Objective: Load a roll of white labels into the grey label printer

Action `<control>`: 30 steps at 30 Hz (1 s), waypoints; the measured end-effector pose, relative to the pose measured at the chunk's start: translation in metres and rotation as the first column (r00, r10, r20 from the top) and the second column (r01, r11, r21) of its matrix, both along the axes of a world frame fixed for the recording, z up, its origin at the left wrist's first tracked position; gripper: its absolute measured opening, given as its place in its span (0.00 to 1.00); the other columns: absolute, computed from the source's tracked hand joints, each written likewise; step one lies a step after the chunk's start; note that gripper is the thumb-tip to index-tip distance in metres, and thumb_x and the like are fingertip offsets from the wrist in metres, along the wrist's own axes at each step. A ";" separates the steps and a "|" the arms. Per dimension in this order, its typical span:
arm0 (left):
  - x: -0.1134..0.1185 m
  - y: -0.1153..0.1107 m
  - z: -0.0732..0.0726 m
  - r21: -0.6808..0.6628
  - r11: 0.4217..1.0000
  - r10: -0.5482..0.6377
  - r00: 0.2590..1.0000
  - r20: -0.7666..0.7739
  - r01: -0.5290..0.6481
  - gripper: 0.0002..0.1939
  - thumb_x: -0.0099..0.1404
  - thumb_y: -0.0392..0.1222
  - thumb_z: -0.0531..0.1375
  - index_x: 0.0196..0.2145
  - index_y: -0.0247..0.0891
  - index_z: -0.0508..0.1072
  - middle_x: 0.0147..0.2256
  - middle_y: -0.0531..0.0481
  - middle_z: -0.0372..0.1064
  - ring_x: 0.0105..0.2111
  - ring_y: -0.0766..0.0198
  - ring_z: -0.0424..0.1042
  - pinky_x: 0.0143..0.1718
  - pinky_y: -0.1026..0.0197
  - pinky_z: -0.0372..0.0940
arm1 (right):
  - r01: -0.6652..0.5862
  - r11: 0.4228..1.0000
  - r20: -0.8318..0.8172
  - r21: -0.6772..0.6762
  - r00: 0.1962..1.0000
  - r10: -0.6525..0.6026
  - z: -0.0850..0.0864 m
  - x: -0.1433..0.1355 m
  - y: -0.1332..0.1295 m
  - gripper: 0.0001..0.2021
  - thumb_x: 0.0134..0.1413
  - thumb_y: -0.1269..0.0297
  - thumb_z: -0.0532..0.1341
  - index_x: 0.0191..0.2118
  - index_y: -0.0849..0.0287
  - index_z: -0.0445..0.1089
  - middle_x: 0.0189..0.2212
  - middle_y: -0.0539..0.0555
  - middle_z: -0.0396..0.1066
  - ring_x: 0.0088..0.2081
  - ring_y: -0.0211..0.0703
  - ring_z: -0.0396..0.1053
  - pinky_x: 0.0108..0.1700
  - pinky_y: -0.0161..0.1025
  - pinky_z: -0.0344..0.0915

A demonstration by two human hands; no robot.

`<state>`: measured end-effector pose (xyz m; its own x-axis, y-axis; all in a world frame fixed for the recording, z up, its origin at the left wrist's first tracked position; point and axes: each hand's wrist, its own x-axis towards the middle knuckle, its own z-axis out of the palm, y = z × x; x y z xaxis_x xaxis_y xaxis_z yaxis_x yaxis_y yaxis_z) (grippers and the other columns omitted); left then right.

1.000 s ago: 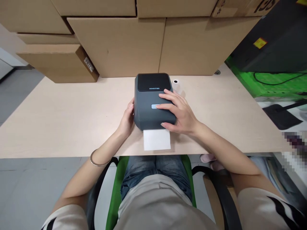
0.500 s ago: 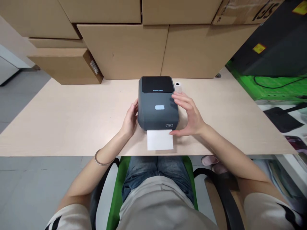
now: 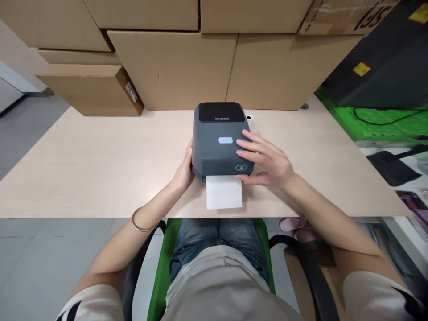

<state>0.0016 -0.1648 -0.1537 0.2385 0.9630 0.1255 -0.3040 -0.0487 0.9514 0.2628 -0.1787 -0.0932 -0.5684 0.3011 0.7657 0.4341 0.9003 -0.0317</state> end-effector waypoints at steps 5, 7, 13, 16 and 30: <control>0.000 0.002 -0.002 -0.069 0.997 0.024 0.999 0.032 -0.022 0.34 0.72 0.63 0.60 0.70 0.54 0.61 0.75 0.52 0.54 0.76 0.50 0.51 0.77 0.44 0.51 | 0.263 0.948 -0.033 -0.181 0.961 -0.274 0.047 -0.005 0.019 0.26 0.65 0.40 0.62 0.60 0.48 0.74 0.60 0.58 0.75 0.63 0.65 0.72 0.63 0.68 0.72; -0.002 0.002 -0.001 -0.086 0.996 0.031 0.999 -0.013 -0.032 0.39 0.68 0.58 0.65 0.72 0.56 0.57 0.77 0.53 0.48 0.77 0.50 0.49 0.78 0.44 0.48 | 0.336 0.914 -0.067 -0.230 0.931 -0.359 0.072 -0.009 0.035 0.27 0.66 0.37 0.59 0.58 0.50 0.75 0.58 0.59 0.76 0.61 0.61 0.73 0.59 0.60 0.74; -0.006 0.001 0.003 -0.102 0.994 0.026 0.998 -0.054 -0.032 0.40 0.68 0.55 0.64 0.72 0.53 0.55 0.78 0.52 0.44 0.77 0.48 0.47 0.78 0.43 0.47 | 0.112 0.980 -0.286 -0.163 0.946 -0.156 0.118 -0.014 0.103 0.21 0.70 0.50 0.62 0.51 0.65 0.78 0.47 0.57 0.80 0.45 0.38 0.75 0.46 0.35 0.69; -0.006 0.001 0.004 -0.106 0.994 0.030 0.997 -0.066 -0.037 0.39 0.67 0.52 0.63 0.72 0.54 0.56 0.77 0.53 0.46 0.77 0.47 0.48 0.78 0.42 0.48 | 0.108 0.971 -0.298 -0.213 0.939 -0.170 0.128 -0.013 0.133 0.20 0.71 0.52 0.62 0.49 0.67 0.78 0.44 0.53 0.80 0.42 0.33 0.72 0.46 0.33 0.66; -0.011 0.012 -0.004 0.004 0.993 0.121 0.986 -0.114 -0.121 0.34 0.66 0.61 0.64 0.65 0.47 0.66 0.72 0.45 0.59 0.73 0.46 0.57 0.73 0.44 0.56 | 0.361 0.730 -0.212 -0.580 0.799 -0.563 0.150 -0.038 0.200 0.26 0.76 0.53 0.51 0.53 0.75 0.72 0.53 0.57 0.78 0.57 0.40 0.70 0.59 0.33 0.63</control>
<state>-0.0098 -0.1530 -0.1579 0.1328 0.9859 0.1017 -0.1855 -0.0760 0.9797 0.2248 0.0217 0.0571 0.0227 0.8362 0.5480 0.6565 0.4009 -0.6390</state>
